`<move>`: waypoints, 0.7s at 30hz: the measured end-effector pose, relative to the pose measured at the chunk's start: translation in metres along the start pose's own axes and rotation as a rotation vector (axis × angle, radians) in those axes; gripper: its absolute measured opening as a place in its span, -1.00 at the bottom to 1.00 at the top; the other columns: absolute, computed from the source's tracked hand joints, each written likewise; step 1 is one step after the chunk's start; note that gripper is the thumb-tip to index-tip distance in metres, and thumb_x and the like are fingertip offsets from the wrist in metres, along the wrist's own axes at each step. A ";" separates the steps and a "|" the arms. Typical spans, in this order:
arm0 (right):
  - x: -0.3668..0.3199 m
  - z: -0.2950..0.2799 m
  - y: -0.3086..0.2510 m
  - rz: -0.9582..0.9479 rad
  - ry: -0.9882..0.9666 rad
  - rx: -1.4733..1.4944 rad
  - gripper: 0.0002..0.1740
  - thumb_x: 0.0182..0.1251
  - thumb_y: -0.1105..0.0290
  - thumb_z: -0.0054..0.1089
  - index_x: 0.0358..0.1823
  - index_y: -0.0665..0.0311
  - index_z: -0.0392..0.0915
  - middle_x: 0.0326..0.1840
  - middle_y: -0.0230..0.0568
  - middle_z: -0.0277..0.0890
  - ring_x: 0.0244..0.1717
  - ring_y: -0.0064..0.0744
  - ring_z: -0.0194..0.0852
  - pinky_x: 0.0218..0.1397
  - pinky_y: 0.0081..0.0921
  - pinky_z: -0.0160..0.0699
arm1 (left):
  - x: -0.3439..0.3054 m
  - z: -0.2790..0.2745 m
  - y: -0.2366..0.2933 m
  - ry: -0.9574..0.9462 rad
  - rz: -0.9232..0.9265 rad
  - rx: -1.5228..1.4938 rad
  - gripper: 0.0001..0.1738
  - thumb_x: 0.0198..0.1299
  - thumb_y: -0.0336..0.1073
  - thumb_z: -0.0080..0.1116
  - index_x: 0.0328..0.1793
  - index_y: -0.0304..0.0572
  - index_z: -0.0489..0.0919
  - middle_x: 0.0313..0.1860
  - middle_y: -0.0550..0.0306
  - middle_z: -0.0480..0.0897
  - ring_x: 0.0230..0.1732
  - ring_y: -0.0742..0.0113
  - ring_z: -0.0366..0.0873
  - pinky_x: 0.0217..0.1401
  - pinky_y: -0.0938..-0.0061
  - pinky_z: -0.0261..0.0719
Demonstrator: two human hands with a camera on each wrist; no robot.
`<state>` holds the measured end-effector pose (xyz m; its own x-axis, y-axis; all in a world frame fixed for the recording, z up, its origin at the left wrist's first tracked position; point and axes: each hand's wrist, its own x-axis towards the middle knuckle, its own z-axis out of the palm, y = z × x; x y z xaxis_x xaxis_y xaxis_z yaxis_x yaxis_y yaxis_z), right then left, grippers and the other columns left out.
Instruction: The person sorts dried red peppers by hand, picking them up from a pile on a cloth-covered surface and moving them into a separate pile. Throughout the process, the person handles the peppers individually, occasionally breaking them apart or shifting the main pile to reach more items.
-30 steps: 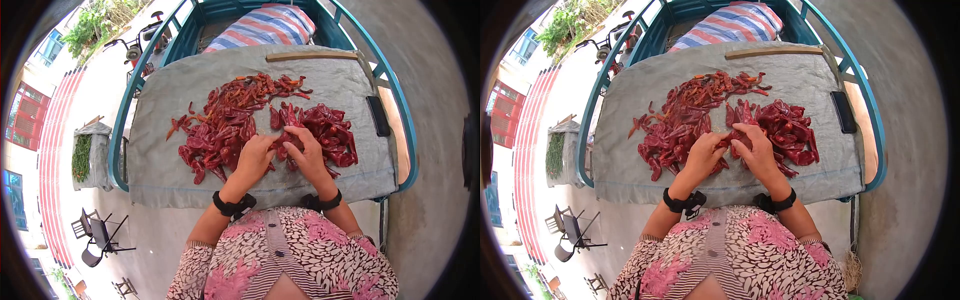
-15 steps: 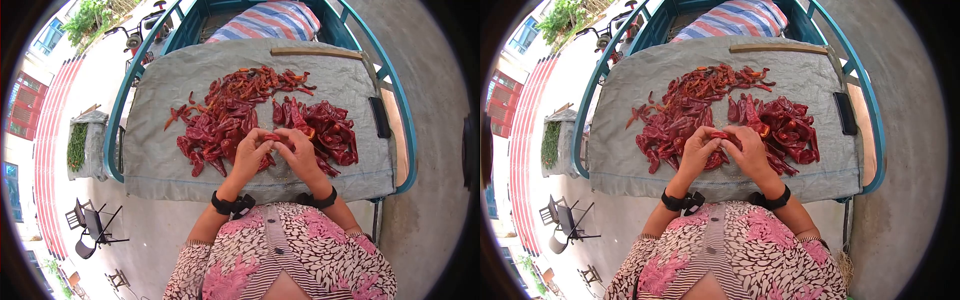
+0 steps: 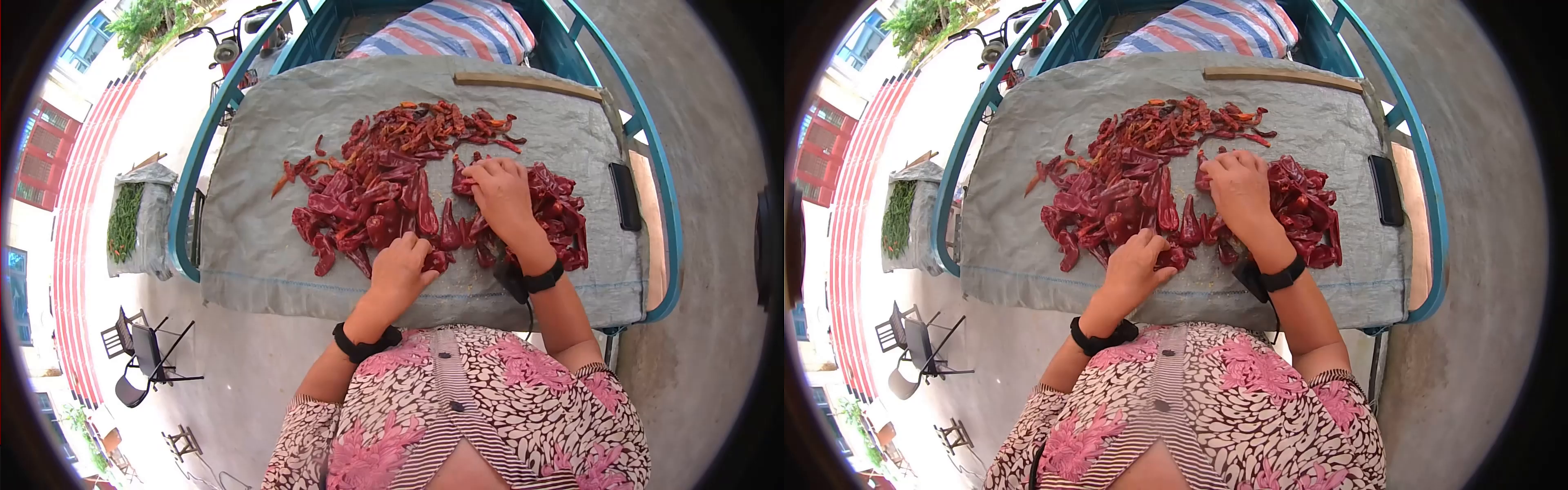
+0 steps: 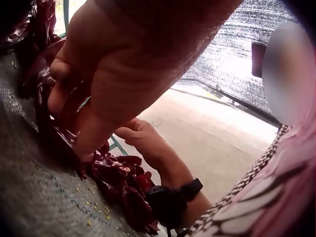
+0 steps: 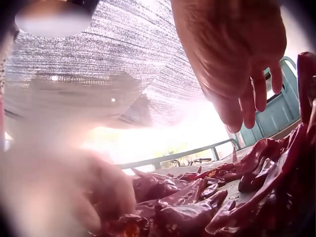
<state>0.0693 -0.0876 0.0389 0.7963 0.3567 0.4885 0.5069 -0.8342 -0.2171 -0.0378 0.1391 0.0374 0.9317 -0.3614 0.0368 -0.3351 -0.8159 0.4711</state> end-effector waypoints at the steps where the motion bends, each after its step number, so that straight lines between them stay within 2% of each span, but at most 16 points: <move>1: 0.002 0.010 0.001 -0.040 -0.003 -0.048 -0.66 0.19 0.43 0.35 0.03 0.06 0.71 0.02 -0.35 0.66 0.19 -0.18 0.50 0.38 -0.11 0.27 | -0.002 -0.004 0.003 0.000 0.021 0.027 -0.45 0.00 -0.25 0.54 0.13 -0.15 0.60 -0.08 0.05 0.57 -0.02 0.03 0.60 -0.03 0.18 0.62; 5: 0.004 0.023 -0.004 -0.087 -0.158 -0.157 -0.64 0.16 0.45 0.36 0.03 0.04 0.68 0.12 -0.27 0.61 0.23 -0.18 0.48 0.42 -0.07 0.21 | -0.008 0.003 -0.003 0.089 0.084 0.032 -0.51 0.01 -0.28 0.51 0.10 -0.12 0.62 -0.11 0.07 0.59 -0.05 0.07 0.59 -0.04 0.22 0.62; 8: 0.006 0.038 0.002 -0.082 -0.166 -0.161 -0.77 0.21 0.42 0.26 -0.10 0.05 0.70 0.01 -0.32 0.65 0.12 -0.21 0.55 0.43 -0.07 0.15 | -0.010 0.001 -0.008 0.189 0.065 -0.092 -0.59 0.04 -0.33 0.47 0.06 -0.11 0.65 -0.14 0.10 0.62 -0.07 0.09 0.59 -0.05 0.24 0.61; 11: 0.009 0.031 -0.001 -0.070 -0.132 -0.116 -0.85 0.25 0.40 0.26 -0.15 0.05 0.67 -0.03 -0.31 0.68 0.06 -0.24 0.59 0.39 -0.12 0.19 | -0.009 -0.008 -0.006 0.276 0.006 -0.222 -0.66 0.04 -0.37 0.44 -0.02 -0.11 0.67 -0.18 0.15 0.65 -0.06 0.07 0.57 -0.05 0.23 0.59; 15: 0.010 0.002 -0.011 0.084 0.012 0.066 -0.86 0.38 0.32 0.25 -0.09 0.09 0.66 -0.11 -0.28 0.70 -0.01 -0.22 0.62 0.35 -0.12 0.22 | -0.011 -0.009 -0.011 0.320 0.003 -0.328 -0.69 0.11 -0.35 0.42 0.01 -0.11 0.67 -0.17 0.13 0.65 -0.11 0.03 0.57 -0.10 0.20 0.57; 17: 0.006 -0.014 -0.010 0.204 0.067 0.234 -0.83 0.44 0.27 0.23 -0.05 0.11 0.66 -0.13 -0.27 0.71 -0.02 -0.21 0.63 0.33 -0.11 0.25 | -0.009 -0.008 -0.016 0.366 0.093 -0.269 -0.69 0.13 -0.34 0.41 0.03 -0.12 0.67 -0.18 0.12 0.65 -0.12 0.03 0.58 -0.10 0.18 0.54; 18: 0.003 -0.017 -0.011 0.266 0.107 0.171 -0.80 0.48 0.28 0.21 0.00 0.18 0.63 -0.10 -0.23 0.70 0.00 -0.14 0.63 0.24 -0.14 0.36 | -0.008 -0.008 -0.017 0.389 0.140 -0.237 -0.69 0.14 -0.33 0.41 0.03 -0.12 0.67 -0.18 0.11 0.65 -0.12 0.03 0.58 -0.10 0.17 0.52; 21: -0.009 -0.040 -0.041 0.326 0.136 0.264 -0.74 0.47 0.28 0.23 0.06 0.24 0.62 -0.04 -0.14 0.68 0.02 -0.07 0.62 0.16 -0.18 0.48 | -0.006 -0.012 -0.007 0.342 0.079 -0.243 -0.68 0.17 -0.30 0.40 0.05 -0.13 0.67 -0.19 0.09 0.64 -0.11 0.04 0.59 -0.06 0.17 0.48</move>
<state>0.0280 -0.0735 0.0770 0.8868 0.0189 0.4617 0.3170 -0.7518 -0.5781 -0.0395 0.1525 0.0447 0.9111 -0.2145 0.3520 -0.4026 -0.6468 0.6477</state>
